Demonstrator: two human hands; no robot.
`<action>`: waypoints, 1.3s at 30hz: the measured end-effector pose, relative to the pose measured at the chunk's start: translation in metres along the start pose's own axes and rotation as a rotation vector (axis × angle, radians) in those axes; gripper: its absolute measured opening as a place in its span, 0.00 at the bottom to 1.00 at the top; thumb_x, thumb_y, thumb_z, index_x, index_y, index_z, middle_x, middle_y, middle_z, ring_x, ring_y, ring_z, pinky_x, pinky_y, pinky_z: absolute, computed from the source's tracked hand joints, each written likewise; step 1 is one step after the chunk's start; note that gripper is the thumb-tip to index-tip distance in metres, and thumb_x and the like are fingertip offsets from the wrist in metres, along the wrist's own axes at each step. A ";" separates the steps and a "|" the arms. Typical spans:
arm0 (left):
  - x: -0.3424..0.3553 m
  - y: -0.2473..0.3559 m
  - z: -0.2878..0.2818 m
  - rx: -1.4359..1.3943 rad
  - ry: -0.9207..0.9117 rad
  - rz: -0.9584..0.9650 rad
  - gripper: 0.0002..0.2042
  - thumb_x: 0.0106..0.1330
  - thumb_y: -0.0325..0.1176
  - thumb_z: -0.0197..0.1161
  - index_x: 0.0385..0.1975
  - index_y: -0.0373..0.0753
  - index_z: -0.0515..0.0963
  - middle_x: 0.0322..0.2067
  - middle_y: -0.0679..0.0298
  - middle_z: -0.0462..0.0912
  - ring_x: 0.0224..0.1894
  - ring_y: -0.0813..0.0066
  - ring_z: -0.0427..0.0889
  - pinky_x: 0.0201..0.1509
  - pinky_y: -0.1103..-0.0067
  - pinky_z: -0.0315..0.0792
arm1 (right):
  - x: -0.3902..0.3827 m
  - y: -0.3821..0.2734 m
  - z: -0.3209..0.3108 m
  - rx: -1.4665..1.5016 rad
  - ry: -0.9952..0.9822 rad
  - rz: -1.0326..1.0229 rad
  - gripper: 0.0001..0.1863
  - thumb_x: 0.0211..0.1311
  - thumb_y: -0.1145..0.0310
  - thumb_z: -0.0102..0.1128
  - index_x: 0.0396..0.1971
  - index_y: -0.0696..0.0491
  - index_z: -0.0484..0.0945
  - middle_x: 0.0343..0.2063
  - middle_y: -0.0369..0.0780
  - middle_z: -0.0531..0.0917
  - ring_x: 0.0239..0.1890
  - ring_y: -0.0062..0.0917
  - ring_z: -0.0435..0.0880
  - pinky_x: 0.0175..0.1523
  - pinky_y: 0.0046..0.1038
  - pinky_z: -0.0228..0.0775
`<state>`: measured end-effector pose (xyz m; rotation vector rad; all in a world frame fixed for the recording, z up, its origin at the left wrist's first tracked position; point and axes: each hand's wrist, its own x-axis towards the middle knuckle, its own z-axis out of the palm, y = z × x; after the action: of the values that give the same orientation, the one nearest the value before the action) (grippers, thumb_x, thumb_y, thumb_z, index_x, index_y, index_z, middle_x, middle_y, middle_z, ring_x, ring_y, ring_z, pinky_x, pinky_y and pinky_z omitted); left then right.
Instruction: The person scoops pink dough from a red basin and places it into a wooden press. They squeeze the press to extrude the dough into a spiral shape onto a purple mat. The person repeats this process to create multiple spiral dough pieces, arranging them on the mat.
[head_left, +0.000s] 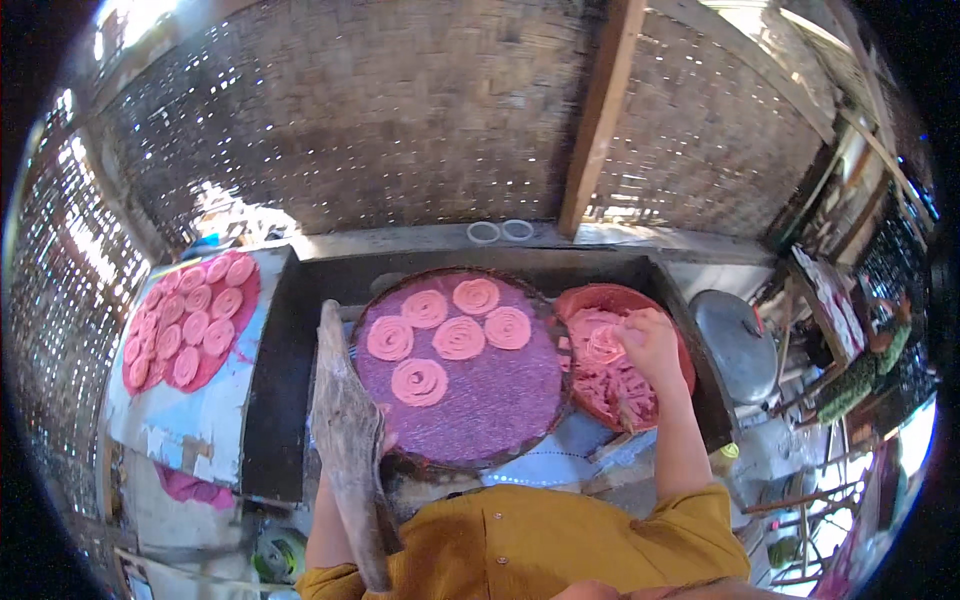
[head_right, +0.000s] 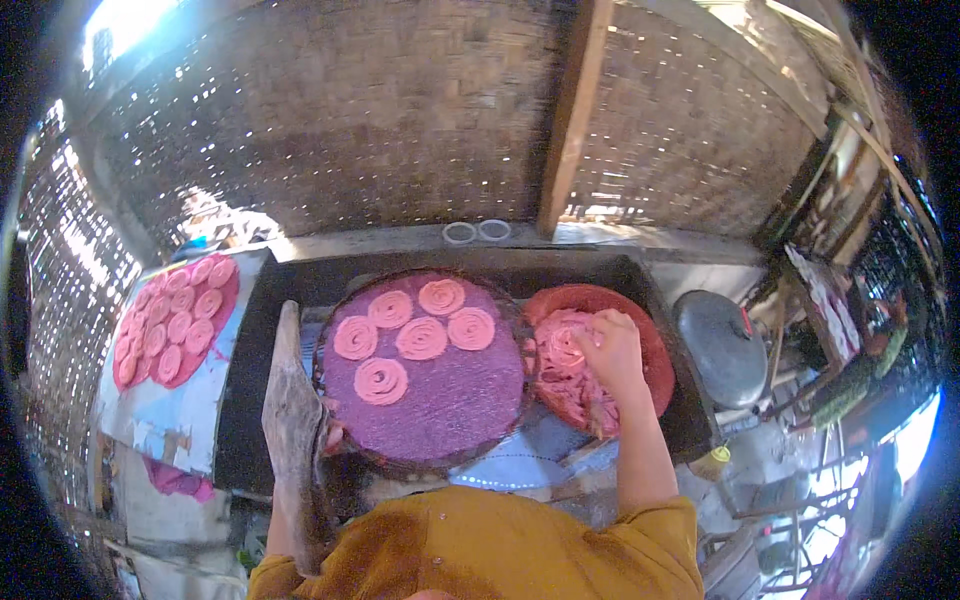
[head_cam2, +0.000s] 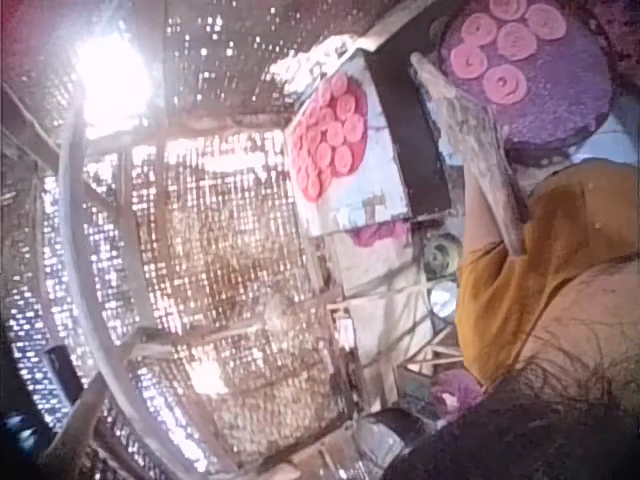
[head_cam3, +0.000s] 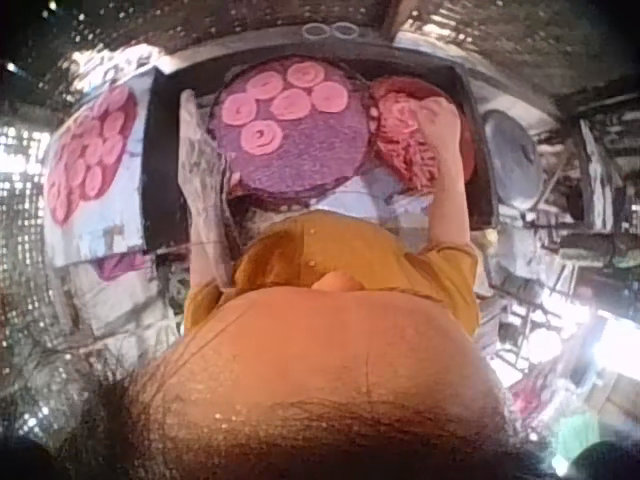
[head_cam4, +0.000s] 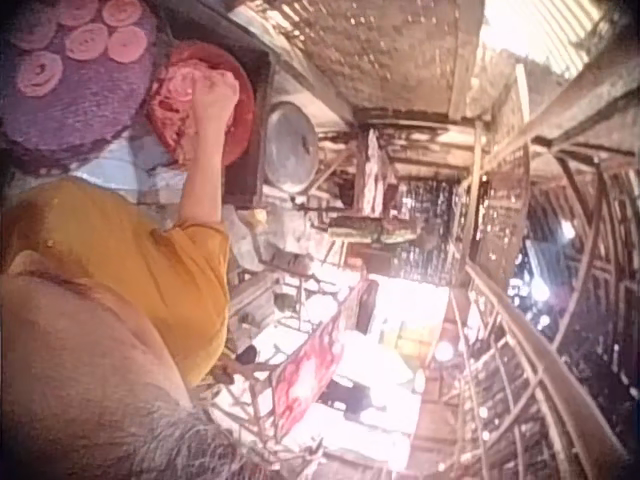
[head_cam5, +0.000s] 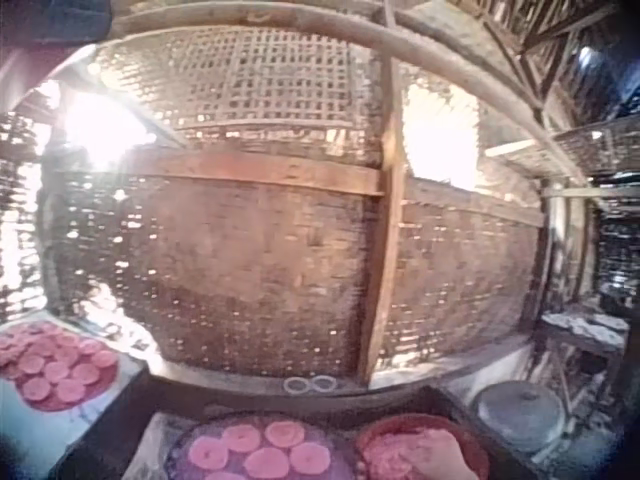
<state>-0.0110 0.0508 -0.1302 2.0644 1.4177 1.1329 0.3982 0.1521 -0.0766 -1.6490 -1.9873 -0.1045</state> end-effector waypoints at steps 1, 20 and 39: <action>0.008 0.006 0.000 0.037 0.007 0.040 0.18 0.44 0.40 0.63 0.35 0.39 0.74 0.22 0.60 0.76 0.25 0.66 0.76 0.30 0.73 0.69 | -0.002 0.007 -0.003 -0.291 0.003 -0.035 0.15 0.47 0.60 0.60 0.30 0.55 0.77 0.38 0.40 0.76 0.40 0.32 0.74 0.42 0.30 0.65; 0.089 0.176 0.029 0.519 -0.353 0.550 0.05 0.45 0.31 0.56 0.19 0.38 0.70 0.15 0.57 0.75 0.19 0.62 0.77 0.23 0.71 0.71 | -0.032 -0.143 -0.129 0.447 -0.182 -0.581 0.26 0.38 0.70 0.62 0.38 0.60 0.60 0.26 0.43 0.73 0.26 0.36 0.74 0.35 0.31 0.66; 0.104 0.118 0.032 -1.582 0.100 0.409 0.10 0.53 0.38 0.62 0.31 0.47 0.70 0.43 0.63 0.64 0.57 0.53 0.60 0.58 0.56 0.59 | -0.036 -0.066 -0.042 1.087 0.297 -0.343 0.19 0.48 0.63 0.61 0.36 0.57 0.66 0.33 0.43 0.76 0.42 0.32 0.74 0.47 0.32 0.65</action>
<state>0.1003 0.1002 -0.0252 1.0380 -0.1544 1.6563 0.3554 0.0877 -0.0387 -0.5565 -1.5855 0.4934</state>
